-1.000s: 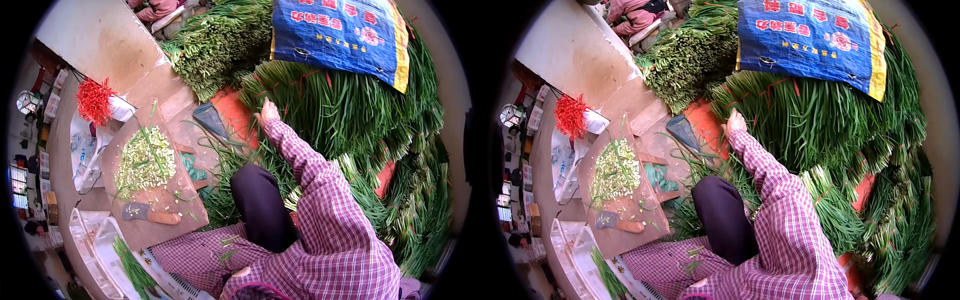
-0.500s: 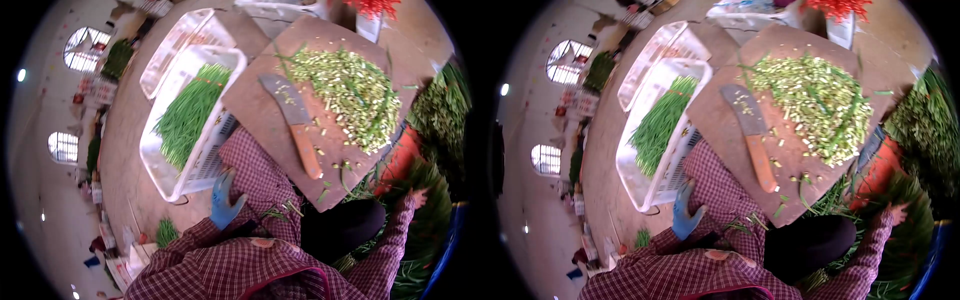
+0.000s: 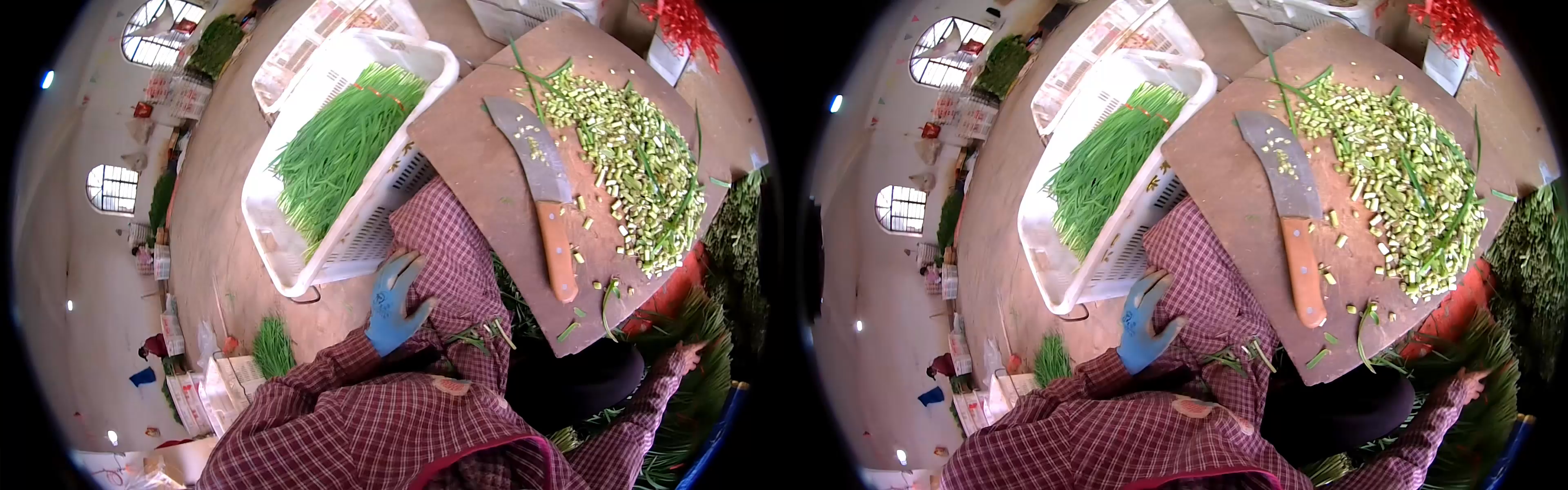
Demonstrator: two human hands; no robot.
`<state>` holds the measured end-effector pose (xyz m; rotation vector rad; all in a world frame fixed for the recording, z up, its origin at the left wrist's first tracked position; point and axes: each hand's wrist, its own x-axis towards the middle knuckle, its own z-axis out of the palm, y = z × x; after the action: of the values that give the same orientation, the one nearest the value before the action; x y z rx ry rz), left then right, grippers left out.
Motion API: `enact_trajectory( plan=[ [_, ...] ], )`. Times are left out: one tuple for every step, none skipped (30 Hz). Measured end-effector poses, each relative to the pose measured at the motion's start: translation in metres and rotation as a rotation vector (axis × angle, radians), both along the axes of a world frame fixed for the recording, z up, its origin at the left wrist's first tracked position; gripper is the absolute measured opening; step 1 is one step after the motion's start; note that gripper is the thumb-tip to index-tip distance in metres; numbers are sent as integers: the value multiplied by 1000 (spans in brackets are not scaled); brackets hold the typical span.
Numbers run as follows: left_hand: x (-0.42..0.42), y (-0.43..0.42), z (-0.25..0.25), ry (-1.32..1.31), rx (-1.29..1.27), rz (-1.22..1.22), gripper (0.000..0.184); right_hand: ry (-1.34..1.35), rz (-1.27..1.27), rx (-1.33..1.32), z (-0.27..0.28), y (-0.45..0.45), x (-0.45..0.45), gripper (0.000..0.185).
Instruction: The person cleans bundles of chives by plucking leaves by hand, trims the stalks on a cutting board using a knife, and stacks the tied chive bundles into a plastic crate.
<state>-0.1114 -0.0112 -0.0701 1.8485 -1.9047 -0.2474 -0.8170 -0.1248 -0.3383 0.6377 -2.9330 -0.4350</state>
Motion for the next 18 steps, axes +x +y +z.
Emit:
enact_trajectory(
  plan=[
    [0, 1, -1, 5, -1, 7, 64, -9, -11, -1, 1, -2, 4, 107],
    [0, 2, -2, 11, -6, 16, 64, -25, -16, -6, 3, -6, 7, 107],
    [0, 3, -1, 20, -16, -2, 64, -36, -14, -16, 7, -11, 11, 107],
    [-1, 4, 1, -7, 15, 27, 64, -52, -16, -23, 9, -10, 13, 107],
    [-2, 4, 1, -27, 47, 43, 64, -69, -21, -35, 15, -11, 20, 107],
    [-4, 4, 3, -46, 72, 72, 63, -95, -20, -51, 19, -12, 30, 107],
    [-4, 3, 4, -59, 106, 74, 63, -112, -38, -62, 25, -7, 40, 107],
    [-4, 2, 3, -60, 96, 65, 62, -129, -54, -83, 31, -6, 53, 107],
    [-5, 1, 1, -54, 91, 47, 62, -88, -58, -99, 34, -8, 60, 108],
    [-5, 4, -3, -70, 67, 41, 62, -72, -66, -139, 34, -10, 63, 110],
    [-5, 5, -4, -91, 38, 34, 63, -87, -89, -133, 33, -11, 64, 111],
    [-6, 7, -6, -91, 43, 36, 64, -78, -99, -146, 26, -12, 59, 112],
    [-3, 6, -7, -97, 47, 48, 66, -62, -100, -140, 28, -15, 61, 114],
    [-3, 5, -8, -100, 49, 42, 67, -123, -75, -171, 25, -12, 55, 116],
    [-3, 5, -9, -111, 47, 50, 69, -186, -55, -213, 30, -11, 52, 116],
    [2, 5, -10, -155, 46, 39, 72, -194, -45, -231, 33, -12, 53, 114],
    [-28, -6, 18, -337, -16, -31, 61, -200, -26, -247, 36, -9, 53, 113],
    [-28, -7, 16, -296, -19, -38, 61, -207, -33, -253, 40, -6, 54, 112]
  ],
)
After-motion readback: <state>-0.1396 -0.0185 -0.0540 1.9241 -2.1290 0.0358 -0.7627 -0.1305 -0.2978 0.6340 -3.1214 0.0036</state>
